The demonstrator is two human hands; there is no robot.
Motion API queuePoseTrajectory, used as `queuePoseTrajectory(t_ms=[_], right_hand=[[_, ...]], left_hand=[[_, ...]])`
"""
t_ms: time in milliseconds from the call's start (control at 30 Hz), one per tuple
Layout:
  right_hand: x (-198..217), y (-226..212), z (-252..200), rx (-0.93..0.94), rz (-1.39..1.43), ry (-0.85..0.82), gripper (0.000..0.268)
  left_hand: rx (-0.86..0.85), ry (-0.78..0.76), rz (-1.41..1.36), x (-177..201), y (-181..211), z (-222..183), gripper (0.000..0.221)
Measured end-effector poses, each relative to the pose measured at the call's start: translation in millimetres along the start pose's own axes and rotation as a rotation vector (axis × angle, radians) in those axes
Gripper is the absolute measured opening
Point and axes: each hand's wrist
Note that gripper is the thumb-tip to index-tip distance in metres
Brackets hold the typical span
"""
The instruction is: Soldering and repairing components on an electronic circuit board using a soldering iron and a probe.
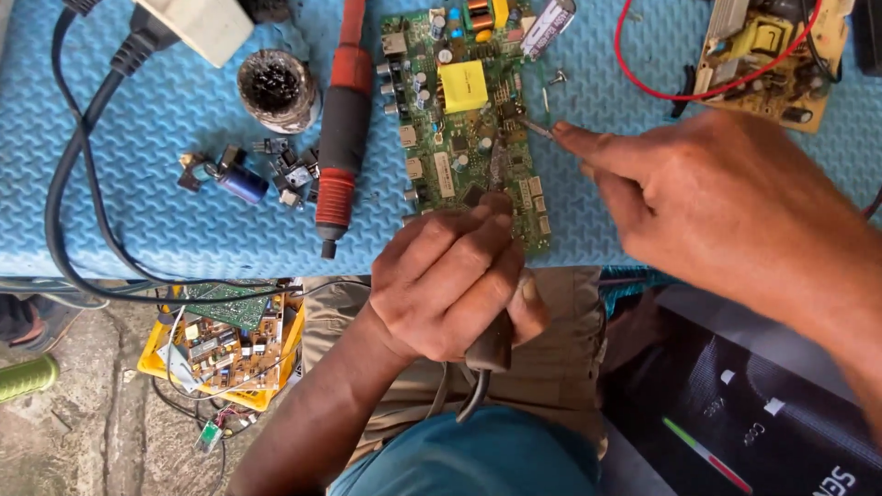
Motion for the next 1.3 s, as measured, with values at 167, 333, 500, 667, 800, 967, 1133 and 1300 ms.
queuePoseTrajectory(t_ms=[167, 333, 500, 667, 800, 967, 1133, 1300], right_hand=[[-9, -17, -9, -0.014, 0.405, 0.154, 0.055], [-37, -23, -12, 0.039, 0.44, 0.402, 0.047], [-47, -21, -14, 0.043, 0.333, 0.475, 0.046], [-14, 1, -21, 0.025, 0.194, 0.345, 0.049], [-39, 16, -40, -0.043, 0.132, 0.525, 0.049], [-53, 2, -52, -0.097, 0.194, 0.661, 0.034], [-81, 4, -40, -0.077, 0.227, 0.737, 0.025], [-102, 2, -29, -0.051, 0.305, 0.896, 0.022]], left_hand=[[0.007, -0.015, -0.001, 1, -1, 1, 0.025], [0.015, -0.026, -0.015, 0, 1, 2, 0.024], [-0.008, -0.018, -0.004, 0, 1, -2, 0.017], [-0.013, -0.002, 0.007, 0, 3, 2, 0.015], [-0.005, -0.011, 0.005, 1, 4, 1, 0.015], [0.047, -0.039, 0.014, 3, 9, 1, 0.015], [0.098, -0.036, 0.035, 1, 13, 1, 0.014], [0.102, -0.097, 0.025, 6, 13, -6, 0.015]])
Point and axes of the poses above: each hand's wrist, its own z-axis towards the middle knuckle, its own x-axis out of the back of the hand, y = z × x, and after that the axes turned 6 degrees about -z, right-handed
